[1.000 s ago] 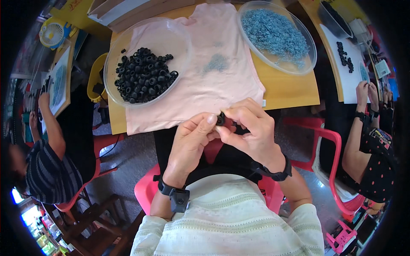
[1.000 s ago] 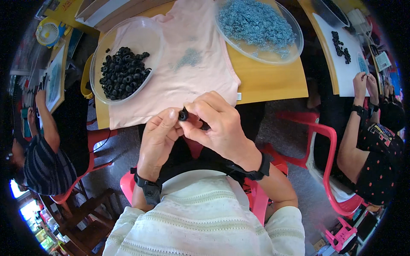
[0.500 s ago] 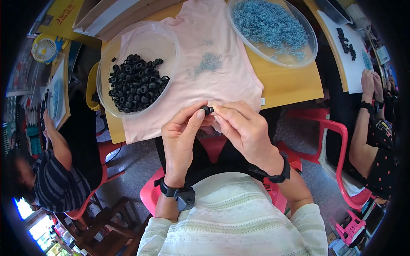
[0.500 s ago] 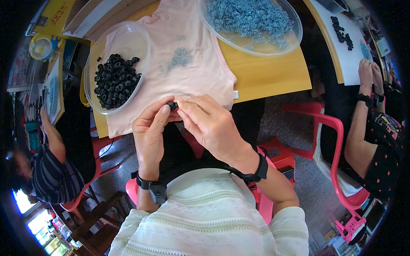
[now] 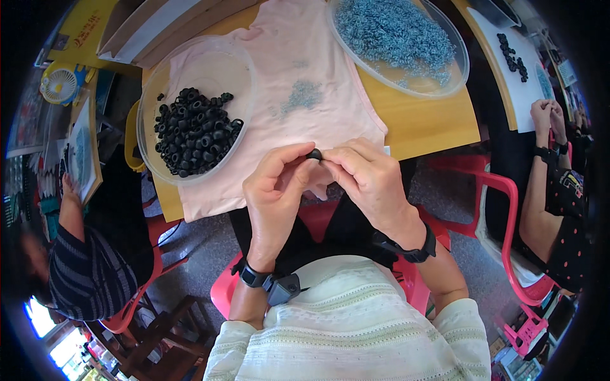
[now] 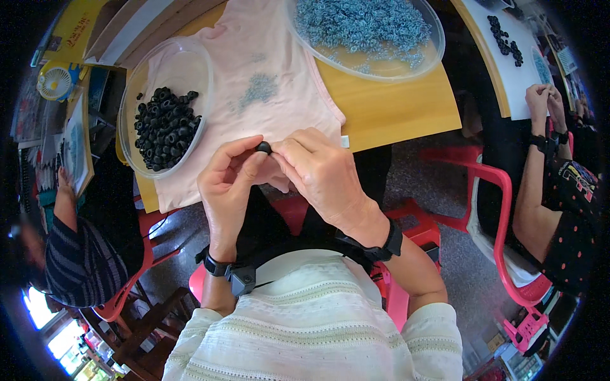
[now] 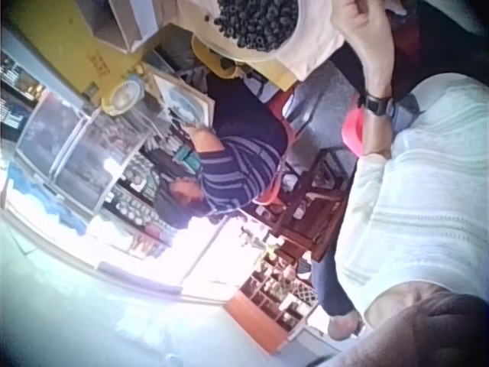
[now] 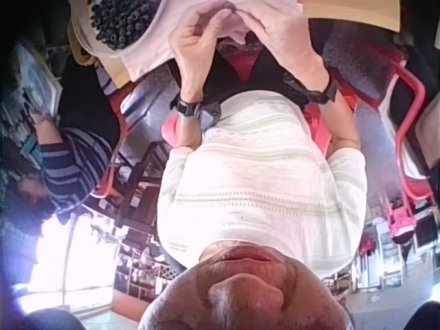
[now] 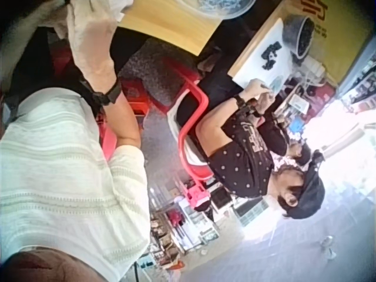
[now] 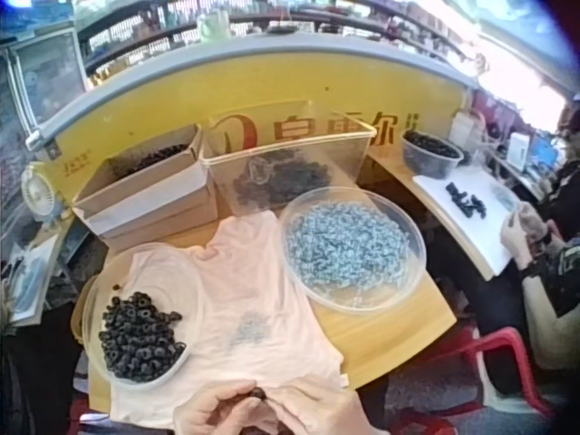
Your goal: Assembling small blue beads into black rubber gasket rings.
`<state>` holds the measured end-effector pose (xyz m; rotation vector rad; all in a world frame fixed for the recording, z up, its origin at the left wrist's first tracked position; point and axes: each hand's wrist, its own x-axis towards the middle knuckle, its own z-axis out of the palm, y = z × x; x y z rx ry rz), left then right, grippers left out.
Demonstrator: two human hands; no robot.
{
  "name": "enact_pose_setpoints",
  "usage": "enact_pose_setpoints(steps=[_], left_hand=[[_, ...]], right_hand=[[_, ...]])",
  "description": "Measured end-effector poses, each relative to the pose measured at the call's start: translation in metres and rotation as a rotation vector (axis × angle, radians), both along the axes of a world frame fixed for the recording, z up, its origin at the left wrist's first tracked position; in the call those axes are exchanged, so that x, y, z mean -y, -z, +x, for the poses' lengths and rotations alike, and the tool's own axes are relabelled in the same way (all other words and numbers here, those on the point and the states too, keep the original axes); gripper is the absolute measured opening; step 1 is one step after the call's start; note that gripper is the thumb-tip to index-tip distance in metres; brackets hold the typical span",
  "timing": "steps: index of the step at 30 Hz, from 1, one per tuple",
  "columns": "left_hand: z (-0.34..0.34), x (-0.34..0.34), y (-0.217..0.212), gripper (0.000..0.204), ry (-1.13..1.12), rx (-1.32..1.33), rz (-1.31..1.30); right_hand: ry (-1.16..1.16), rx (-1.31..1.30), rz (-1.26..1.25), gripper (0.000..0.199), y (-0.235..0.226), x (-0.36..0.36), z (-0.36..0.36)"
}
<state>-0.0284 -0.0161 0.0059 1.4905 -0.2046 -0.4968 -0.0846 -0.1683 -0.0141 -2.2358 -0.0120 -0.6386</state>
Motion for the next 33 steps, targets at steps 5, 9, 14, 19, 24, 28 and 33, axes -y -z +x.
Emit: enact_pose_setpoints(steps=[5, 9, 14, 19, 24, 28, 33], left_hand=[[0.004, 0.001, 0.02, 0.026, -0.012, 0.696, 0.318], [0.005, 0.002, 0.023, 0.029, -0.001, 0.892, 0.337], [0.002, 0.004, 0.024, 0.03, -0.004, 0.796, 0.323], [0.003, 0.003, 0.024, 0.029, -0.002, 0.806, 0.341], [0.001, 0.001, 0.02, 0.03, 0.004, 0.69, 0.334], [0.004, -0.001, 0.022, 0.031, -0.015, 0.739, 0.296], [0.005, -0.001, 0.027, 0.027, -0.035, 0.72, 0.239]], right_hand=[[0.058, -0.013, -0.129, 0.015, 0.002, -0.001, 0.0], [0.05, -0.021, -0.091, 0.013, 0.002, 0.001, 0.0], [0.056, -0.207, 0.246, 0.011, -0.019, 0.012, 0.001], [0.249, -0.103, -0.023, 0.025, -0.024, -0.006, 0.025], [0.27, -0.138, -0.119, 0.031, -0.015, -0.02, 0.048], [0.322, -0.109, -0.122, 0.035, -0.004, -0.027, 0.052], [0.345, -0.088, -0.201, 0.035, -0.003, -0.03, 0.053]])
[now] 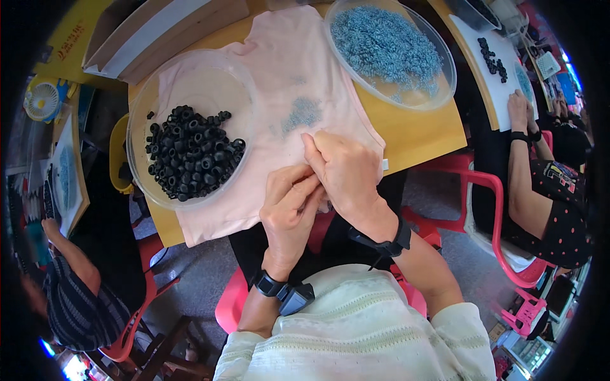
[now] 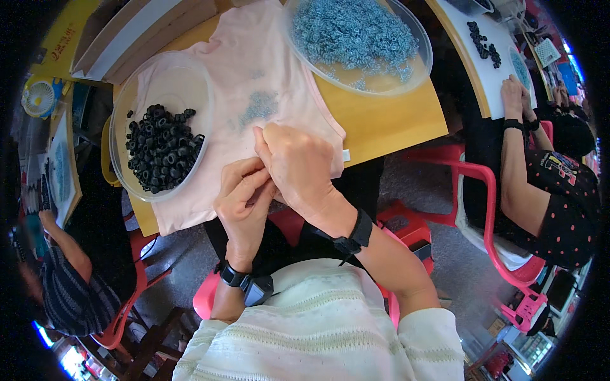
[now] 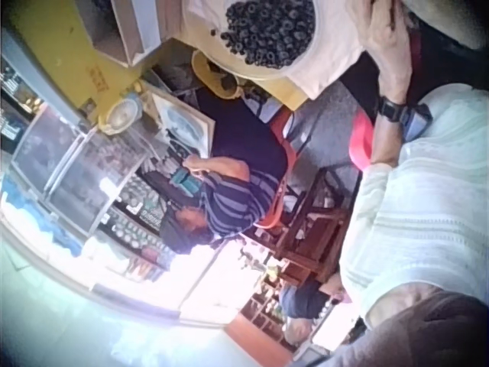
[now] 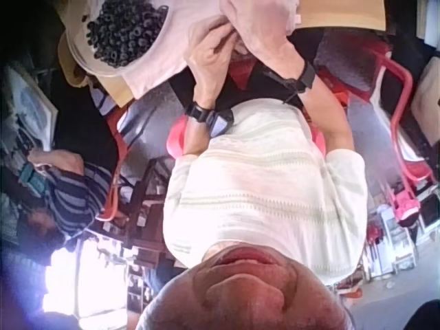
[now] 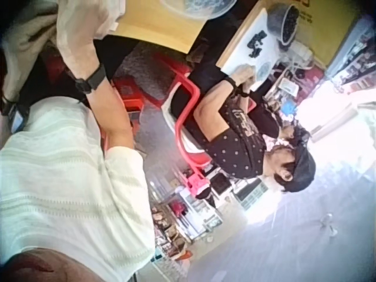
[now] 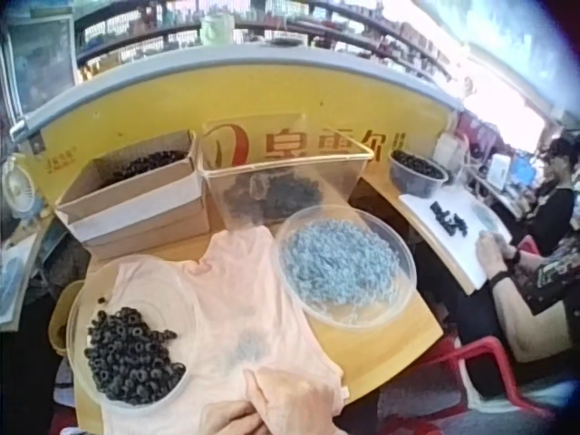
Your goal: Assembling small blue beads into black rubber gasket rings.
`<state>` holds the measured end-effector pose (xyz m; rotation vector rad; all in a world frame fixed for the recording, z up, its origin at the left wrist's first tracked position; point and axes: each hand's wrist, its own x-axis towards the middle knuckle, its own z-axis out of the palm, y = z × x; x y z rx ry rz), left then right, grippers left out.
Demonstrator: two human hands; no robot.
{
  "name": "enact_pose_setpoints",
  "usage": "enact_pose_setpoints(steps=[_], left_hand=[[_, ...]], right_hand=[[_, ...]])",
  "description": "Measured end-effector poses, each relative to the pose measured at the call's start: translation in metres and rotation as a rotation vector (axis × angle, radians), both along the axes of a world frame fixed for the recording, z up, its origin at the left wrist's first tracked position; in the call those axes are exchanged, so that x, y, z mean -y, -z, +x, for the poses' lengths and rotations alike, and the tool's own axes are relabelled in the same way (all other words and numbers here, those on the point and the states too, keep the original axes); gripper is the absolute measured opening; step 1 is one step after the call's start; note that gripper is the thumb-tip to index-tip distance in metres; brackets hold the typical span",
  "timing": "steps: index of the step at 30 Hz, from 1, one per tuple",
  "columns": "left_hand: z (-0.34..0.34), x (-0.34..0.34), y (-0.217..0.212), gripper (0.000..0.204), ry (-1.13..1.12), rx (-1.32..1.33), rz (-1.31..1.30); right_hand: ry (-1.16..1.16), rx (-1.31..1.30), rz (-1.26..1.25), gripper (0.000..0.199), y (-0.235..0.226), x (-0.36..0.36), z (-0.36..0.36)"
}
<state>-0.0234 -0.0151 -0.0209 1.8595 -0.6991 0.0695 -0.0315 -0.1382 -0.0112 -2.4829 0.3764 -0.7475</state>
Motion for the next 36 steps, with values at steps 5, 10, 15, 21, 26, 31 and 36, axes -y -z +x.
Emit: enact_pose_setpoints(steps=[5, 10, 15, 21, 26, 31, 36], left_hand=[[0.001, -0.002, -0.001, 0.027, 0.016, -0.037, -0.01], [0.003, -0.003, 0.0, 0.027, 0.033, -0.041, -0.012], [0.001, -0.002, -0.002, 0.026, 0.035, -0.055, -0.009], [0.001, -0.003, 0.002, 0.023, 0.038, -0.065, -0.019], [0.001, -0.001, 0.004, 0.021, 0.02, -0.029, -0.064], [0.002, 0.003, 0.002, 0.023, 0.005, -0.015, -0.081], [0.004, 0.001, 0.002, 0.024, 0.018, 0.024, -0.047]], right_hand=[[-0.026, -0.127, -0.018, 0.033, -0.005, -0.002, -0.002], [-0.032, -0.174, -0.051, 0.033, -0.006, -0.002, -0.002], [-0.034, -0.216, -0.076, 0.034, -0.009, -0.003, -0.004], [-0.058, -0.198, -0.127, 0.033, -0.006, -0.003, -0.003], [-0.06, -0.271, -0.169, 0.033, -0.011, 0.001, -0.002], [-0.085, -0.162, -0.147, 0.034, -0.023, 0.006, 0.007], [-0.115, -0.098, -0.152, 0.034, -0.021, 0.009, 0.018]])
